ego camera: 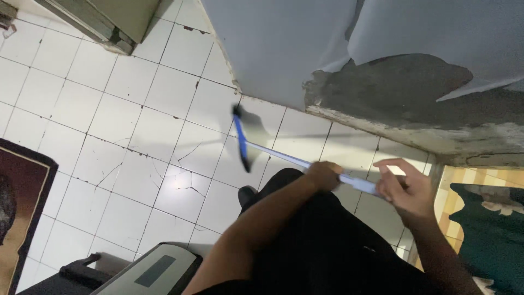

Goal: The recorder is using a long-handled squeegee broom to sweep a tiled floor.

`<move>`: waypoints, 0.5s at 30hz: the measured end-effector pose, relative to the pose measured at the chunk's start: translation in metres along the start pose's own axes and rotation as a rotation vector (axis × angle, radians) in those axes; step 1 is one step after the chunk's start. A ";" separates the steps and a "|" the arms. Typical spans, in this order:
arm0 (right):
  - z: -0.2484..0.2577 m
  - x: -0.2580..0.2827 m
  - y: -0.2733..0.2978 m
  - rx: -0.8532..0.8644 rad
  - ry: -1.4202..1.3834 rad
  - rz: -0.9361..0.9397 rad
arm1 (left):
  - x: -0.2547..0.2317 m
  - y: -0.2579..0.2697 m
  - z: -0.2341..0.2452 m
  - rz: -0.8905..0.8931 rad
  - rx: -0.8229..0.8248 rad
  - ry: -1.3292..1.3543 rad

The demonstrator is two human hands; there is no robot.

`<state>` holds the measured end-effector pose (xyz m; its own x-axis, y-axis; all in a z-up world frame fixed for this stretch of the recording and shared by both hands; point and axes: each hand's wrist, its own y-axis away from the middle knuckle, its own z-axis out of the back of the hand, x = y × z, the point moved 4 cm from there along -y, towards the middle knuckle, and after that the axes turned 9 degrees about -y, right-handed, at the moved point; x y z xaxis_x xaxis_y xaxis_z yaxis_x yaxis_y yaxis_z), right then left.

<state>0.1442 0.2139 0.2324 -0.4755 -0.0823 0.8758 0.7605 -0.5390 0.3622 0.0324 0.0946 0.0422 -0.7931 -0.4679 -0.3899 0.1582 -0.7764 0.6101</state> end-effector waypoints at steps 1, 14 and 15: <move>-0.005 -0.002 0.002 -0.029 0.105 0.419 | -0.003 0.003 -0.004 0.019 0.032 0.024; 0.021 0.033 0.034 -0.040 -0.036 0.010 | -0.038 0.018 0.026 -0.099 0.069 0.021; 0.012 0.018 0.037 -0.045 -0.038 0.010 | -0.037 0.016 0.011 -0.102 0.069 0.017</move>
<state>0.1689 0.2028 0.2649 -0.4502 -0.0565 0.8911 0.7439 -0.5757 0.3393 0.0579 0.1041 0.0739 -0.7930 -0.3954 -0.4634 0.0359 -0.7897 0.6125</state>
